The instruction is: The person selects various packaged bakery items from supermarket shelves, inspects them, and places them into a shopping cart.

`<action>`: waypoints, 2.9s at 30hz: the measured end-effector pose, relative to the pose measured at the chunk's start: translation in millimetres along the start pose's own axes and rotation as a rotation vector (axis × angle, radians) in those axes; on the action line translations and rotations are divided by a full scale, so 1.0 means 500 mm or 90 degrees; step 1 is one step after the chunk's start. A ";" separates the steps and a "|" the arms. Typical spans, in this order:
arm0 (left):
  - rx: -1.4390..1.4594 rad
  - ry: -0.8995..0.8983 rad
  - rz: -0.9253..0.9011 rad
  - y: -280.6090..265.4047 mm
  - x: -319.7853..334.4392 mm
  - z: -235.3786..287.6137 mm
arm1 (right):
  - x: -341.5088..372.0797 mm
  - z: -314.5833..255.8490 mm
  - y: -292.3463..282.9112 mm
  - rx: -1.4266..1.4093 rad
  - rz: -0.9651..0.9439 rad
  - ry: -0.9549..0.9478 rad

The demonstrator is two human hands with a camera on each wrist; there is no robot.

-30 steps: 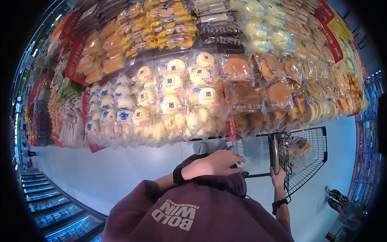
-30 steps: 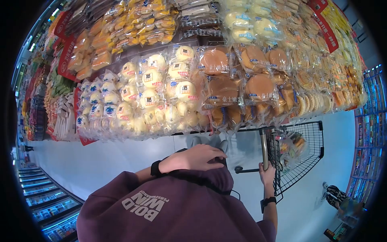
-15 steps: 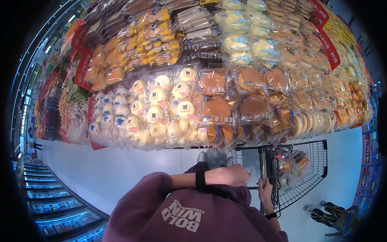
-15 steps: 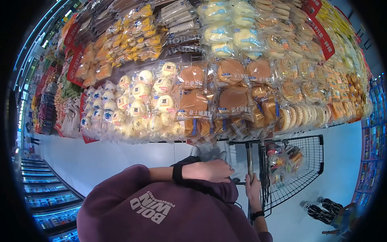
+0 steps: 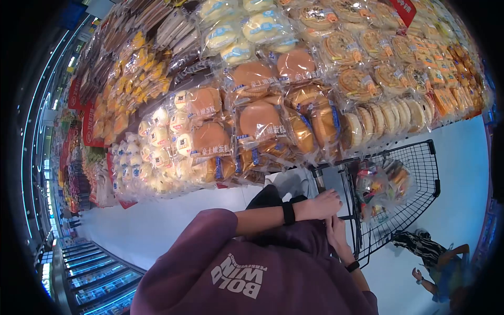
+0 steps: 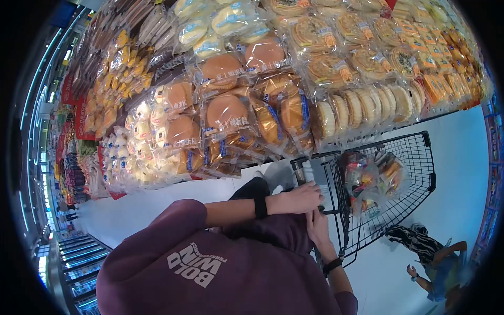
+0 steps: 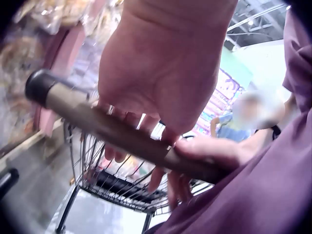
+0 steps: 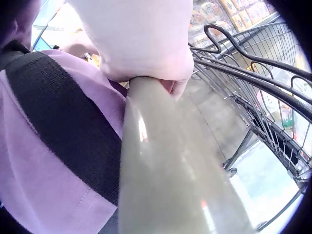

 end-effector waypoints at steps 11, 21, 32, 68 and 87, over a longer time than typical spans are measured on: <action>0.176 -0.130 -0.146 0.009 -0.052 -0.080 | -0.081 0.004 -0.040 -0.009 -0.145 -0.061; 0.161 -0.096 -0.116 0.005 -0.049 -0.077 | -0.131 0.010 -0.118 -0.310 -0.493 0.220; 0.166 -0.156 -0.246 0.007 -0.054 -0.082 | -0.240 0.710 -0.388 -0.084 0.145 0.366; 0.129 -0.162 -0.133 -0.015 -0.077 -0.073 | -0.299 0.740 -0.473 -0.057 0.651 0.420; 0.108 -0.091 -0.031 -0.038 -0.067 -0.062 | 0.055 0.500 -0.405 -0.624 0.466 0.312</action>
Point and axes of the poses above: each hand's wrist, its own x-axis away from the middle knuckle, its own y-axis out of the palm, z = x × y, the point moved 10 cm from there along -x, towards the middle knuckle, and after that the axes turned 1 degree about z, right-handed, at the moved point
